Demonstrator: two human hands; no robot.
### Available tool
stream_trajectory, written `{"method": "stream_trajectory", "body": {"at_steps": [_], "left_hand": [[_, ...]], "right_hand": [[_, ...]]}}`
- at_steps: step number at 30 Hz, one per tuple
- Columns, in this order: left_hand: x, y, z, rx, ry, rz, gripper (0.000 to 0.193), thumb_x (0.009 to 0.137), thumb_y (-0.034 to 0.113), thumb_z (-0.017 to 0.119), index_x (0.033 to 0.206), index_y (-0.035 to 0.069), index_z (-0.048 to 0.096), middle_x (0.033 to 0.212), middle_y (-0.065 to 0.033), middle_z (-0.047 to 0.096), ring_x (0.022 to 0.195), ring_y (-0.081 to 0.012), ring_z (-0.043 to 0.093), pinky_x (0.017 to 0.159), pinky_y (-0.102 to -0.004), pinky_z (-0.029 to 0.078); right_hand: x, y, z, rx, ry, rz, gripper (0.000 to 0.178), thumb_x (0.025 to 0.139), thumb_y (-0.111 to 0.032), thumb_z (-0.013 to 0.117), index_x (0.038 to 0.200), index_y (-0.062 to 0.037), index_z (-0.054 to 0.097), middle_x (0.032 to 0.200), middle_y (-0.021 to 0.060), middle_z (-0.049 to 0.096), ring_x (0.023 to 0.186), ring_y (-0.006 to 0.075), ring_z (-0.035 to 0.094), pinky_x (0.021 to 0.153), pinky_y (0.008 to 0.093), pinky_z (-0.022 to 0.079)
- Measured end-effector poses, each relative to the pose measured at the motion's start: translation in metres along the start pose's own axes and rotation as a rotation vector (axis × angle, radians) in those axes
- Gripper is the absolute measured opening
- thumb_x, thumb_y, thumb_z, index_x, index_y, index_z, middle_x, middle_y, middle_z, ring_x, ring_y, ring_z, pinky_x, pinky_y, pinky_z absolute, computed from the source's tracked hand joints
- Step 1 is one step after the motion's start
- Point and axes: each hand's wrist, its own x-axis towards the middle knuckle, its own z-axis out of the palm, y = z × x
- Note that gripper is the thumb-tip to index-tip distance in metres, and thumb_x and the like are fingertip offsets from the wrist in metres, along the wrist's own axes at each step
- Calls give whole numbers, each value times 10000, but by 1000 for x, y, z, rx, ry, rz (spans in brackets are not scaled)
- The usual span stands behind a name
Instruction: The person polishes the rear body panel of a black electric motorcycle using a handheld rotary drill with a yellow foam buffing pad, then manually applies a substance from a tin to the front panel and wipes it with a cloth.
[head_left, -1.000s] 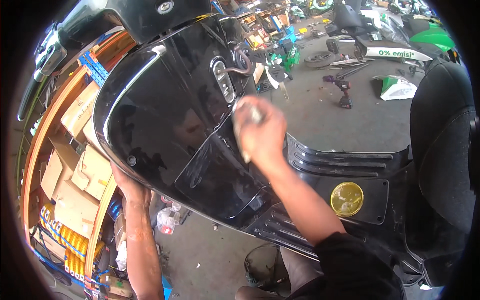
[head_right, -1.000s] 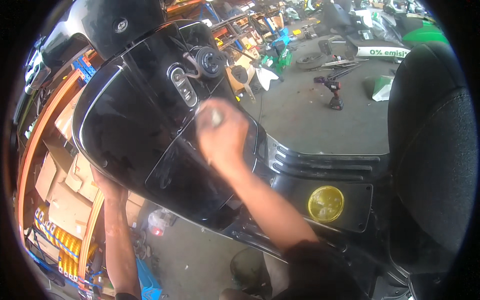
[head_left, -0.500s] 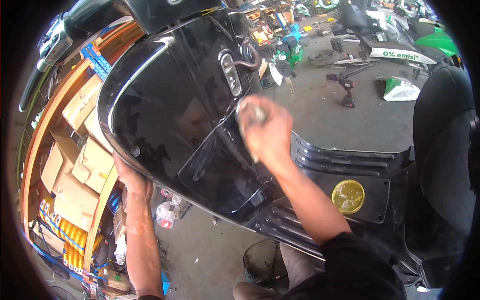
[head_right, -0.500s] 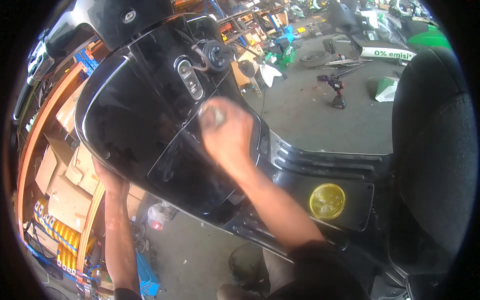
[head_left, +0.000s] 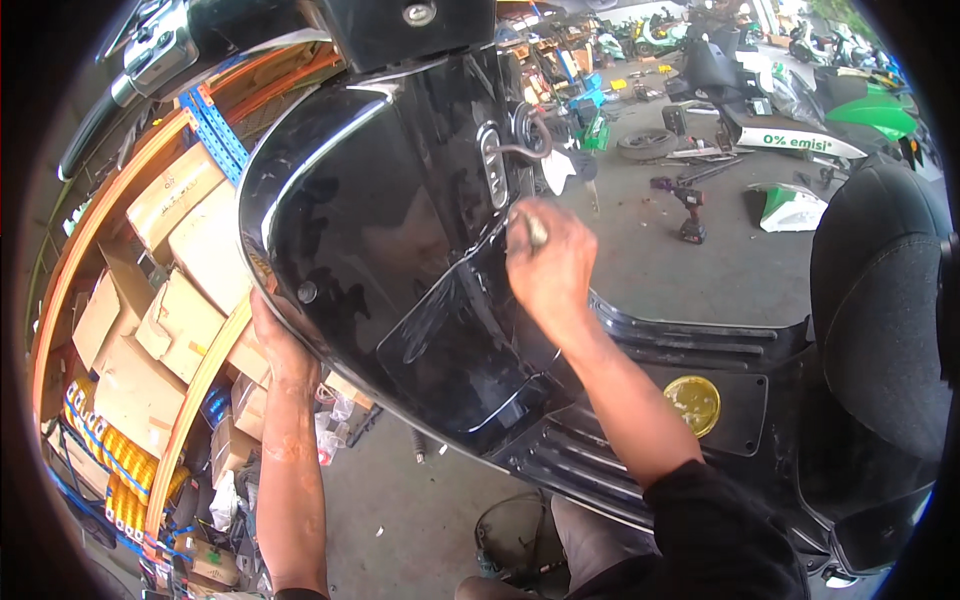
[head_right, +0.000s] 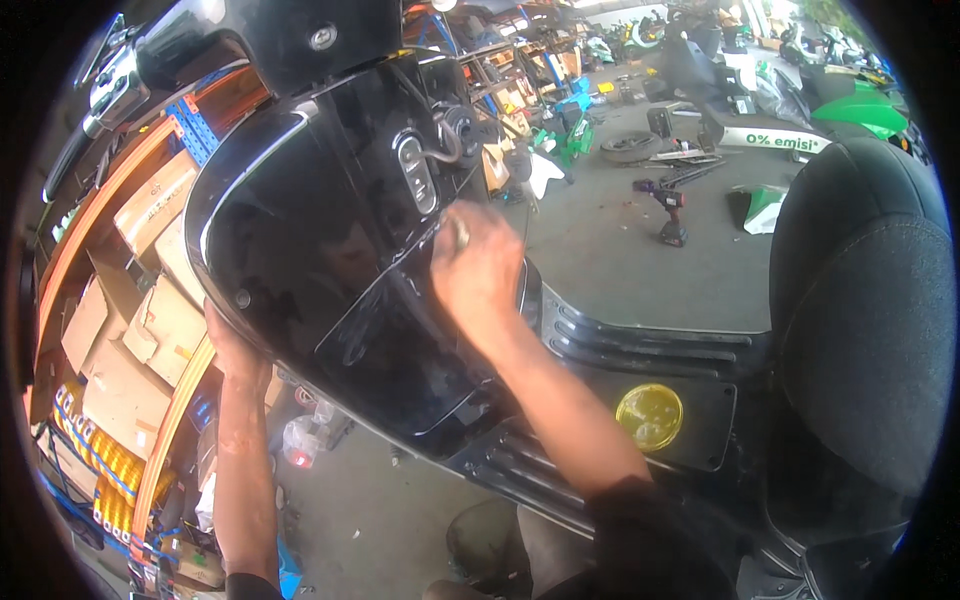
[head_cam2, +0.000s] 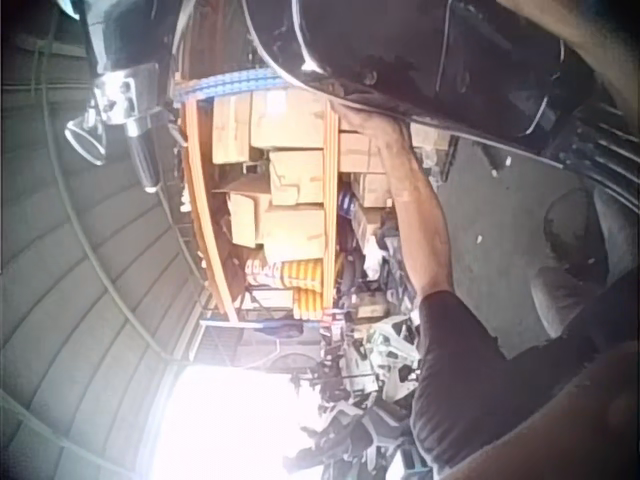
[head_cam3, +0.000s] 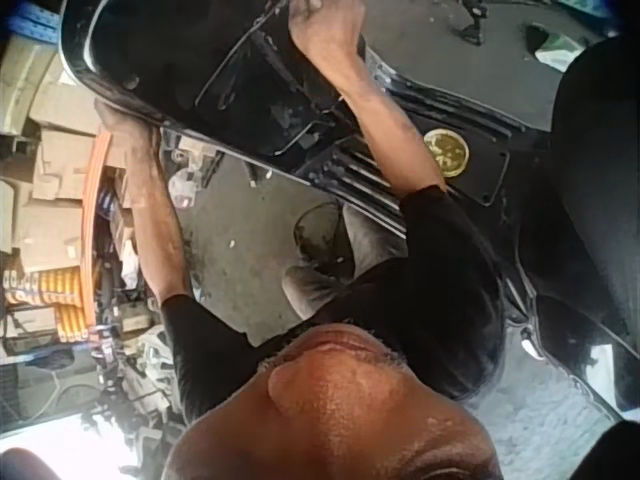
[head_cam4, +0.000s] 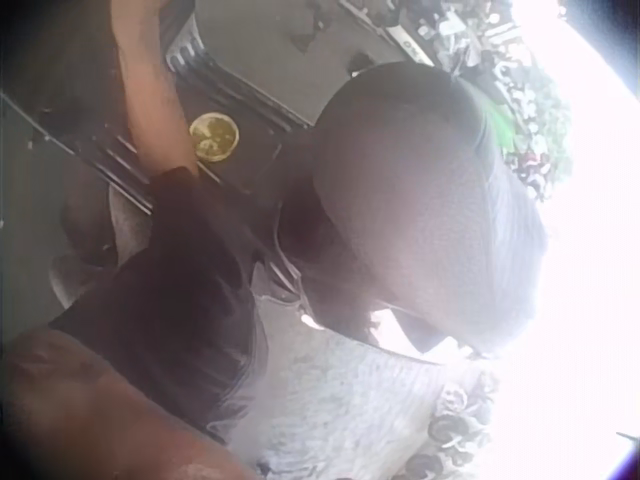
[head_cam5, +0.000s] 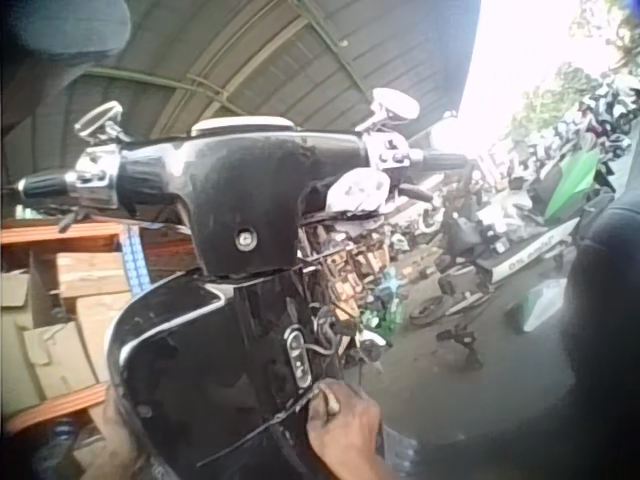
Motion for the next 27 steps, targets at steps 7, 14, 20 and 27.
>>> {"method": "stream_trajectory", "body": {"at_steps": [7,14,20,27], "left_hand": [[-6,3,3,11,-85,18,408,993,391,411,1189,59,544,1025,-103,608,945,-237,608,835,-403,540],[-1,-4,-11,-4,-28,-4,405,994,381,407,1207,63,540,1040,-97,607,960,-240,609,837,-411,542],[4,-22,-21,33,-80,229,379,984,316,443,1216,28,524,1066,-120,589,935,-247,615,781,-397,566],[8,-31,-39,342,21,402,414,1018,338,347,1240,22,499,1142,-133,577,1033,-239,585,906,-383,505]], "right_hand": [[-7,-3,2,72,-11,-17,149,779,-30,668,927,-12,681,889,176,690,835,381,665,752,427,531],[-48,-39,2,266,-159,-31,127,795,-25,680,918,-27,650,916,149,672,819,344,658,737,416,540],[-55,-22,-29,243,-43,133,233,817,-104,729,1029,-42,657,978,161,685,877,335,678,762,387,539],[-23,41,-20,315,-121,169,255,840,-120,689,1088,-73,657,1088,154,677,992,338,651,862,389,514]]}}
